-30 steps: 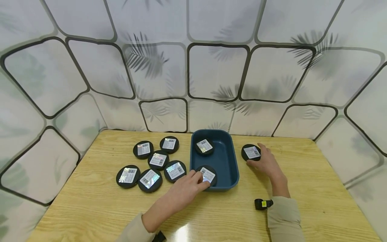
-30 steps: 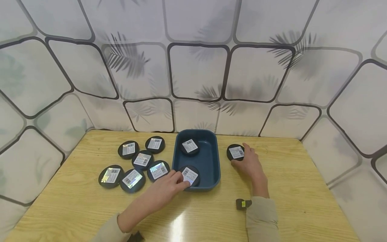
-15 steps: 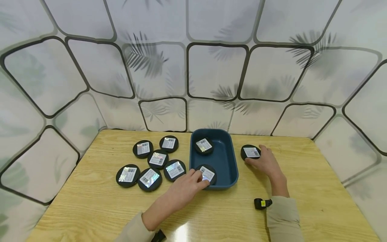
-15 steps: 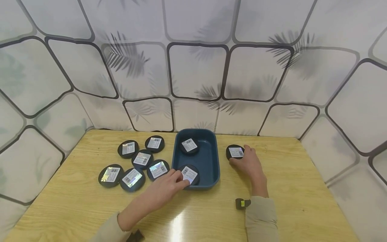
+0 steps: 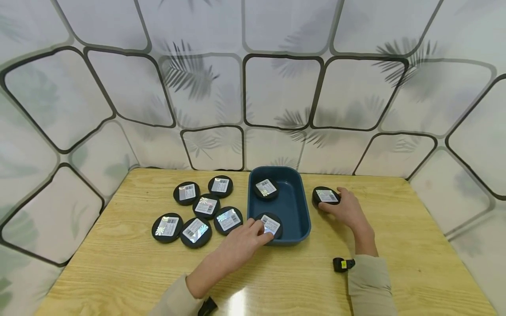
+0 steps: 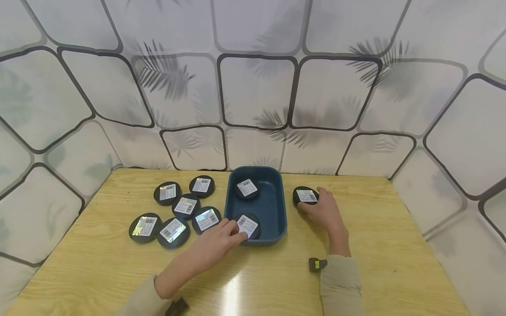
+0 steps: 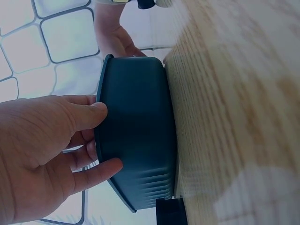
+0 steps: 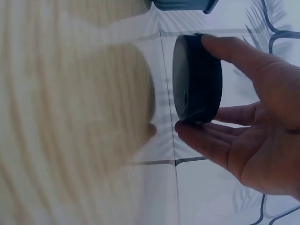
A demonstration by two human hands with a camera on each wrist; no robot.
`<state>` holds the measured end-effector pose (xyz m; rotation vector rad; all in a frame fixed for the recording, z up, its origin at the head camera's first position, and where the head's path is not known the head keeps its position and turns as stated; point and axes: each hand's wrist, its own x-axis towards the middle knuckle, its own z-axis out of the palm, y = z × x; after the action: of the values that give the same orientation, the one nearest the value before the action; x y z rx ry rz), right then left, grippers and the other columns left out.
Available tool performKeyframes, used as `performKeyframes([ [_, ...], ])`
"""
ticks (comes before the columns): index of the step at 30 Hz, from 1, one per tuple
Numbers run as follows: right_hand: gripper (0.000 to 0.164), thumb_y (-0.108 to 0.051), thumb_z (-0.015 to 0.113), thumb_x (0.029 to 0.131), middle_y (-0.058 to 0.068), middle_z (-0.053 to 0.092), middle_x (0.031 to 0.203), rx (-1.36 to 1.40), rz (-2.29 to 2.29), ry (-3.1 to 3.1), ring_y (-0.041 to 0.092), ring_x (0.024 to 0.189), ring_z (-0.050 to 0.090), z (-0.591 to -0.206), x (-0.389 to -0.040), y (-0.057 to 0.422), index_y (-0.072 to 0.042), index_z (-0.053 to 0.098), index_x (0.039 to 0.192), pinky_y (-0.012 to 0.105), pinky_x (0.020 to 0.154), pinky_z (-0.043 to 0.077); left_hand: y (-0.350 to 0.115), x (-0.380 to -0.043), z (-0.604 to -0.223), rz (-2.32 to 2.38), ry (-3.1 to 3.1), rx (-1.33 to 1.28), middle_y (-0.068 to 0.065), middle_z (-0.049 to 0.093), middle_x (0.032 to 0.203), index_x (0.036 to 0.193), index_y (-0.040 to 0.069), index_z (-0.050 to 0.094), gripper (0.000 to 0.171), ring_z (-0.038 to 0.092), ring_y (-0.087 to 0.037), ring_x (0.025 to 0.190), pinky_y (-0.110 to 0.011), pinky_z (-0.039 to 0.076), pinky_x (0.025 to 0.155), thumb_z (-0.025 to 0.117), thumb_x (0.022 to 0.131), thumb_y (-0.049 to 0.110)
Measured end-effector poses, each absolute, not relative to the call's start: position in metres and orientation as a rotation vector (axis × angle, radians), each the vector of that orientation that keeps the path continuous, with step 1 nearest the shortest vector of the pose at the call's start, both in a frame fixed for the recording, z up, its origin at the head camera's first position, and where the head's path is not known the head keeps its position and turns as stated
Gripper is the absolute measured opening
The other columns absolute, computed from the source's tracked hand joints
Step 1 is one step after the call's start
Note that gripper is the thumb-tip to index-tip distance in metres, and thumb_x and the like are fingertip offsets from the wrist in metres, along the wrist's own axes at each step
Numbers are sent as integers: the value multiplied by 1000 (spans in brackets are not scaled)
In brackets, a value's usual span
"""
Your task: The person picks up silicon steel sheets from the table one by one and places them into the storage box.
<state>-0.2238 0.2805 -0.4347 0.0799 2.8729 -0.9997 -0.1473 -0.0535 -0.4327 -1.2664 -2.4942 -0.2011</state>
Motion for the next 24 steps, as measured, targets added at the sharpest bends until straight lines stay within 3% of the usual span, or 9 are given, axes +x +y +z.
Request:
performKeyframes([
  [24,93,-36,73,89,37,36,144,-18,-1156,2963,48,125,44,-397,-202,256,11,24,151,58,97,44,-53,-147,-431,-210,-2472,-1266,-1,51,90,107,20,70,21,45,-17,78,-24,43,61,63,92,7],
])
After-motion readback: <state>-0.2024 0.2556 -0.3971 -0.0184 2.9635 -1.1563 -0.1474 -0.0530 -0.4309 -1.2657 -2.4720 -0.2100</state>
